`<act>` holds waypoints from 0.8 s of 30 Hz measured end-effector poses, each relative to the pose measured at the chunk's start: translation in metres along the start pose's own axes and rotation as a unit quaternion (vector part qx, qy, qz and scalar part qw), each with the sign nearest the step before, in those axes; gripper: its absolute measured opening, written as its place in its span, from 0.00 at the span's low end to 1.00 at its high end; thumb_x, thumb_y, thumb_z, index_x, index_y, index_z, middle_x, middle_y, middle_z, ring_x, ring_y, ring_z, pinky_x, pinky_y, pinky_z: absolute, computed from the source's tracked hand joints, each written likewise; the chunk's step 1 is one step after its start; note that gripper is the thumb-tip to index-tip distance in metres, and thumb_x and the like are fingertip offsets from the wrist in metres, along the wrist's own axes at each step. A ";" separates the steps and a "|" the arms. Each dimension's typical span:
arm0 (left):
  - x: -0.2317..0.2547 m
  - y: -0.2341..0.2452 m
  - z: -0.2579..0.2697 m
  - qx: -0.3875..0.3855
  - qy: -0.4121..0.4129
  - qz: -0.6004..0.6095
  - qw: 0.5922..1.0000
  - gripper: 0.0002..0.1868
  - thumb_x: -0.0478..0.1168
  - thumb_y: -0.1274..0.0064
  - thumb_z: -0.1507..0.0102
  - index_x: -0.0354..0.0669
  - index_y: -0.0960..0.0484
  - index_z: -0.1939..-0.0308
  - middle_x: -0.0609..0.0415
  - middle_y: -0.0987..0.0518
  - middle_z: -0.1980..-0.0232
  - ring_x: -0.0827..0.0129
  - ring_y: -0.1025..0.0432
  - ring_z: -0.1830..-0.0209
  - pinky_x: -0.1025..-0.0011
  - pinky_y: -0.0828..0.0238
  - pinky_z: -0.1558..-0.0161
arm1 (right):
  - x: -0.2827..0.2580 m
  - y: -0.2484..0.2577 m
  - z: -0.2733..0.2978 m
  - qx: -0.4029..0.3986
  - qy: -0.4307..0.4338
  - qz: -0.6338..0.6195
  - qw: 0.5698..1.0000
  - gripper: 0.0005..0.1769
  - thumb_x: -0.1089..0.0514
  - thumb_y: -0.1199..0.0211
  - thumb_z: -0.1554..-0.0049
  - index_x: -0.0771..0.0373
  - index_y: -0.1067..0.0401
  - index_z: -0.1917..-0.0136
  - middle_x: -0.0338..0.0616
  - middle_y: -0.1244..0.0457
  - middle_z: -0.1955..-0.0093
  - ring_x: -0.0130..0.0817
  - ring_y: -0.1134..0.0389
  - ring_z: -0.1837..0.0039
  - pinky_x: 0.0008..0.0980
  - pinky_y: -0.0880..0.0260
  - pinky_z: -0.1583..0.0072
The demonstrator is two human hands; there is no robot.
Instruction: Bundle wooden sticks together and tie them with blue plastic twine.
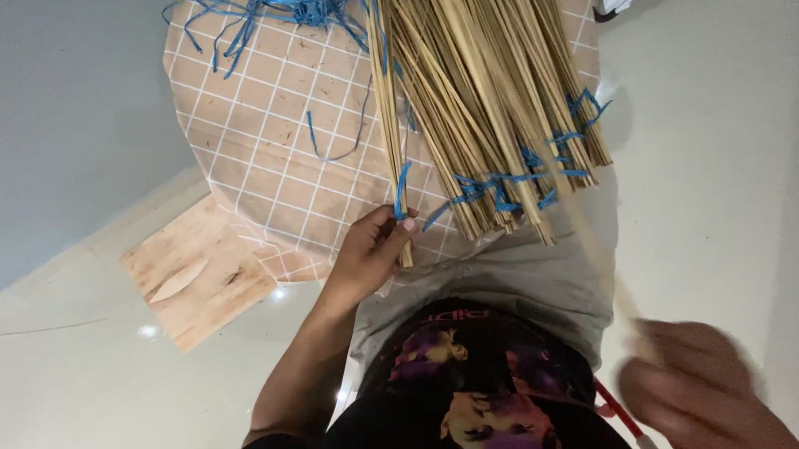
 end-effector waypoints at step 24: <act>0.164 -0.045 0.188 0.118 0.357 -0.413 0.829 0.12 0.52 0.41 0.41 0.53 0.11 0.70 0.61 0.12 0.80 0.73 0.21 0.81 0.73 0.26 0.70 | 0.128 0.061 -0.056 0.464 0.168 0.074 0.866 0.08 0.58 0.65 0.25 0.65 0.51 0.38 0.53 0.50 0.39 0.41 0.40 0.53 0.35 0.29 0.49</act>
Point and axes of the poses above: each hand's wrist, its own z-axis away from the middle knuckle, its own y-axis out of the back of the hand, x = y × z, the point moved 3 cm from there along -z, towards the middle knuckle
